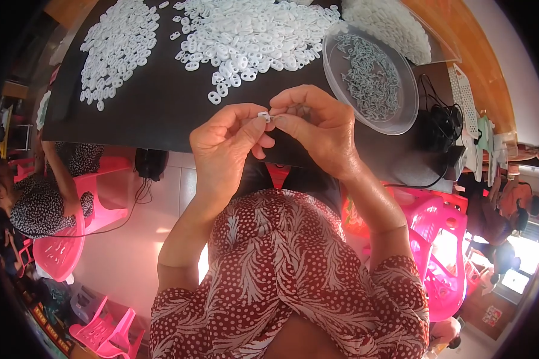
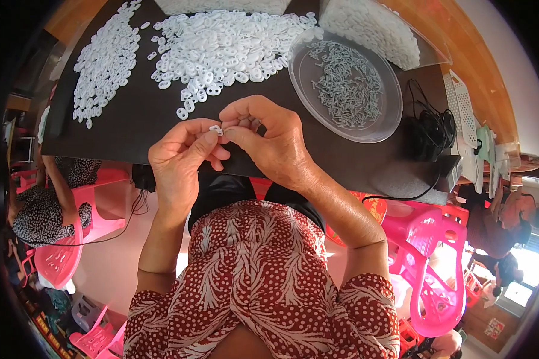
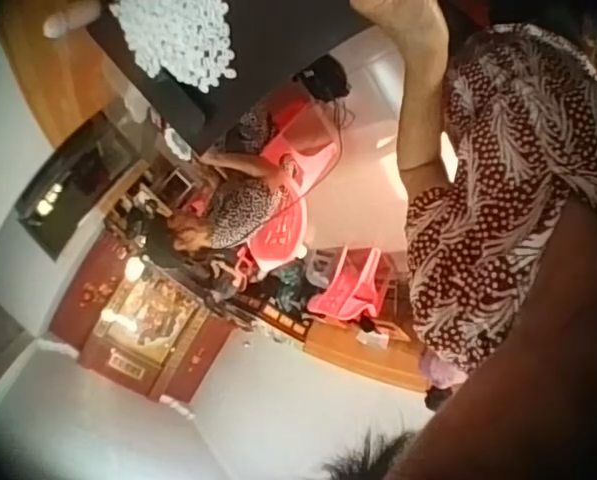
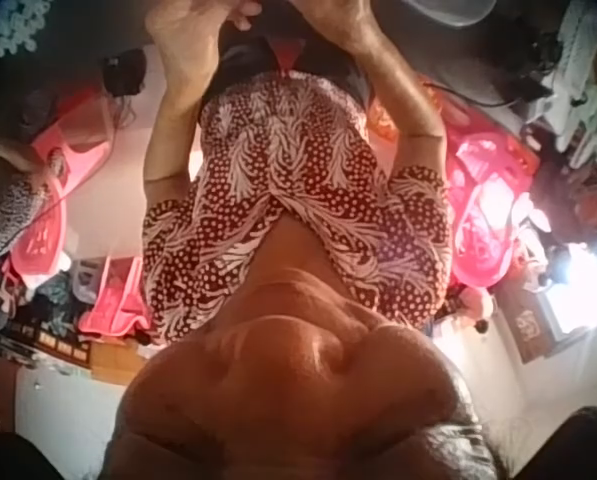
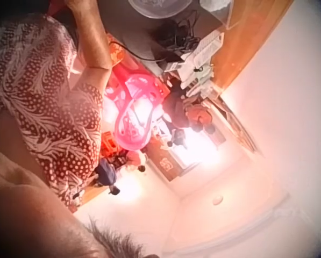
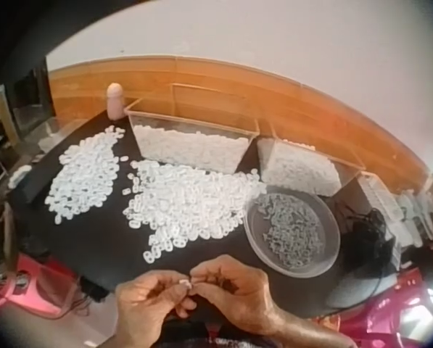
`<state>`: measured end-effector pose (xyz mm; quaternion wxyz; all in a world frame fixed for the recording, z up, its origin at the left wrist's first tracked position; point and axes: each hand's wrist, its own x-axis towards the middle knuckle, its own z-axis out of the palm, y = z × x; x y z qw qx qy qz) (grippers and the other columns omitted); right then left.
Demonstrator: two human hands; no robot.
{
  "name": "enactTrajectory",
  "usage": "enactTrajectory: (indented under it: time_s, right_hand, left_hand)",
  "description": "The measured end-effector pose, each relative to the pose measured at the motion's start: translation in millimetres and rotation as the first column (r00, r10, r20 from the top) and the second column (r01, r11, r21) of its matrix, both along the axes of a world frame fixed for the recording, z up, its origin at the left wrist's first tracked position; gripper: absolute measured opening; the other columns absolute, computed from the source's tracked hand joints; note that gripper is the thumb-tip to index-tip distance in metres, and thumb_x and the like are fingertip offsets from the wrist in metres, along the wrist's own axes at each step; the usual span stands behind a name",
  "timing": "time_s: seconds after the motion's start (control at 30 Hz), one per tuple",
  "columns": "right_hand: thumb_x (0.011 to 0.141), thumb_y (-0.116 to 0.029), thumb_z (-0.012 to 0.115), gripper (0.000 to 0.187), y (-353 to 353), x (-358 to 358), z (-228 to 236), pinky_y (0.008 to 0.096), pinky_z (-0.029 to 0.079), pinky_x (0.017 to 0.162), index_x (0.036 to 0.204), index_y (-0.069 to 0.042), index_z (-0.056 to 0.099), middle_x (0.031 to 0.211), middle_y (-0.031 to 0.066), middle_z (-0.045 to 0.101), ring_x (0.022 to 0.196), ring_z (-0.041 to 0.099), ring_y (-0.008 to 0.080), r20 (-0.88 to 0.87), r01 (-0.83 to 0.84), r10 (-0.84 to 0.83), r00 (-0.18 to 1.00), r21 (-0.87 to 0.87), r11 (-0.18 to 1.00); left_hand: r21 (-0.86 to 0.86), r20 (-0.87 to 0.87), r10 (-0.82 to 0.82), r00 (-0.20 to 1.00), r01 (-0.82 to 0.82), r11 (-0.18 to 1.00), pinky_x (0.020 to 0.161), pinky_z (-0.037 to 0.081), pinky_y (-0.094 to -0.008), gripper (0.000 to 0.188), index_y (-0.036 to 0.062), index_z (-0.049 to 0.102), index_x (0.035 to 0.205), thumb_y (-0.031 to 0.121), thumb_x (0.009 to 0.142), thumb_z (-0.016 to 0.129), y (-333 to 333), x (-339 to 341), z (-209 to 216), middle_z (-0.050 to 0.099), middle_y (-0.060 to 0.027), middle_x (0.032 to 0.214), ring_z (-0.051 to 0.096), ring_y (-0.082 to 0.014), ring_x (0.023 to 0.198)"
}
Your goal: Inserting small metal pins into white plastic components to assemble them.
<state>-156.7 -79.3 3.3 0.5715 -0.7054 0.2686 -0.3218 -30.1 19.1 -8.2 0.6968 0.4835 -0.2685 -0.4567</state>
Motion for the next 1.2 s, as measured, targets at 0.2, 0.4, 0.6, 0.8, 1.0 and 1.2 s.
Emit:
enactTrajectory:
  time_s: [0.2, 0.4, 0.6, 0.8, 1.0, 1.2]
  right_hand:
    - [0.078, -0.003, 0.066, 0.016, -1, 0, 2, 0.0232, 0.046, 0.066, 0.093, -0.001, 0.064, 0.081, 0.0027, 0.065, 0.074, 0.057, 0.0069, -0.026, -0.019, 0.018, 0.999, -0.011, 1.000]
    - [0.078, -0.003, 0.065, 0.014, -2, -1, 3, 0.0226, 0.045, 0.065, 0.093, -0.001, 0.064, 0.079, 0.0018, 0.065, 0.073, 0.057, 0.0059, -0.033, -0.049, 0.049, 0.998, -0.015, 0.999]
    - [0.079, -0.001, 0.065, 0.013, 1, 3, 3, 0.0227, 0.047, 0.065, 0.091, 0.000, 0.063, 0.081, 0.0037, 0.065, 0.073, 0.058, 0.0067, -0.026, -0.046, 0.045, 0.999, -0.033, 0.998]
    - [0.079, 0.000, 0.065, 0.015, 0, 8, -2, 0.0226, 0.049, 0.068, 0.094, 0.002, 0.062, 0.083, 0.0054, 0.065, 0.076, 0.061, 0.0087, 0.040, -0.033, 0.031, 0.999, 0.059, 0.998]
    - [0.079, 0.001, 0.065, 0.017, -5, 9, 1, 0.0227, 0.050, 0.069, 0.096, 0.002, 0.062, 0.084, 0.0051, 0.066, 0.076, 0.061, 0.0083, 0.027, -0.078, 0.076, 0.997, 0.114, 0.990]
    - [0.079, 0.002, 0.064, 0.016, -6, 10, -7, 0.0225, 0.049, 0.070, 0.094, 0.002, 0.062, 0.084, 0.0047, 0.065, 0.076, 0.061, 0.0078, 0.073, -0.106, 0.094, 0.993, 0.185, 0.977]
  left_hand:
    - [0.038, 0.044, -0.002, 0.999, 0.000, 0.999, 0.052, 0.044, -0.0184, 0.013, -0.0033, 0.063, 0.098, 0.004, 0.087, 0.062, 3, 0, 2, 0.065, -0.0067, 0.083, 0.060, -0.0086, 0.064]
    - [0.083, 0.156, 0.028, 0.987, -0.041, 0.996, 0.053, 0.044, -0.0181, 0.010, -0.0012, 0.064, 0.096, 0.003, 0.087, 0.061, 4, -5, 7, 0.064, -0.0035, 0.081, 0.057, -0.0068, 0.062]
    - [-0.012, 0.531, 0.139, 0.836, -0.157, 0.988, 0.052, 0.044, -0.0168, 0.014, -0.0024, 0.064, 0.099, 0.005, 0.088, 0.062, 4, -12, -4, 0.064, -0.0035, 0.080, 0.056, -0.0048, 0.061]
    - [0.034, 0.225, 0.148, 0.963, -0.159, 0.987, 0.051, 0.044, -0.0184, 0.009, -0.0017, 0.064, 0.094, 0.004, 0.088, 0.061, 0, -11, 0, 0.063, -0.0026, 0.078, 0.055, -0.0062, 0.058]
    - [0.013, 0.083, 0.134, 0.987, -0.136, 0.991, 0.051, 0.042, -0.0174, 0.012, -0.0025, 0.063, 0.097, 0.004, 0.087, 0.060, -1, -5, -1, 0.064, -0.0046, 0.080, 0.056, -0.0067, 0.060]
    - [0.005, 0.024, 0.118, 0.993, -0.118, 0.993, 0.050, 0.043, -0.0190, 0.011, -0.0041, 0.062, 0.096, 0.003, 0.087, 0.060, -3, -3, -5, 0.064, -0.0070, 0.081, 0.057, -0.0088, 0.061]
